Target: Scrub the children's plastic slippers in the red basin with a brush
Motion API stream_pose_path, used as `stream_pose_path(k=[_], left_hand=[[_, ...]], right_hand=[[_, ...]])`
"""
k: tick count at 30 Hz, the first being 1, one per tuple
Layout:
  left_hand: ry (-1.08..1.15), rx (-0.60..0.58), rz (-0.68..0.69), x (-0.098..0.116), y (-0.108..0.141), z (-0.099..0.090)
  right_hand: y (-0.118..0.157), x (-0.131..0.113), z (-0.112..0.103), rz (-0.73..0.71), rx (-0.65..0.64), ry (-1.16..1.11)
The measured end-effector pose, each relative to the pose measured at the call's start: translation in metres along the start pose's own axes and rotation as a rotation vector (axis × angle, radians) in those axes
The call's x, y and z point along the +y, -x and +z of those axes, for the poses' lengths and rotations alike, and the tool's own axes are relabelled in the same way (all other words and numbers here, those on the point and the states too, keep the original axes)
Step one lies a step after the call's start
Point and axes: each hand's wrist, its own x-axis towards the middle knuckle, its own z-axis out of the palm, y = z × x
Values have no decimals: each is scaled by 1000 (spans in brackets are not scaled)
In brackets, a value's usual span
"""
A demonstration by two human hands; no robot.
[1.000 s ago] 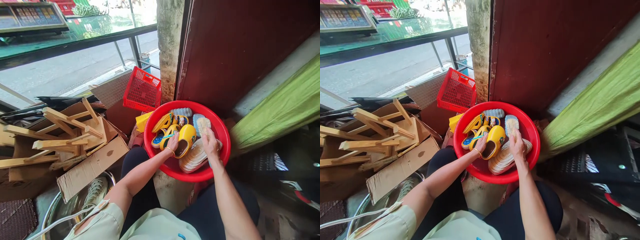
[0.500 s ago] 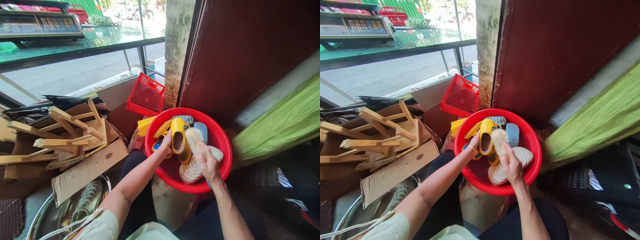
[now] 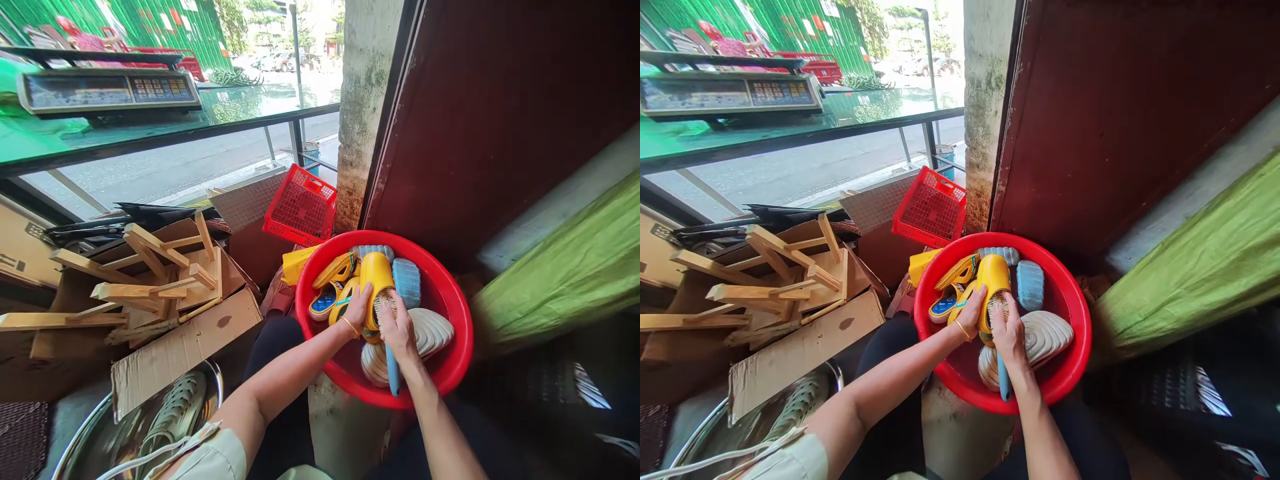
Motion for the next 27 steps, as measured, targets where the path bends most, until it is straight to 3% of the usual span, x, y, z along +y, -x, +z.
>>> stream_pose_path(k=[3, 7, 13, 20, 27], left_hand=[[-105, 72, 165, 2, -5, -4], [-165, 76, 303, 24, -9, -8], [-328, -13, 401, 51, -10, -12], [-457, -13, 333, 55, -5, -13], [-708, 50, 482, 55, 2, -12]], right_hand=[[-2, -2, -2, 8, -47, -74], [11, -7, -8, -21, -127, -86], [22, -1, -37, -47, -255, 60], [16, 19, -90, 8, 1, 161], [23, 17, -92, 41, -19, 211]])
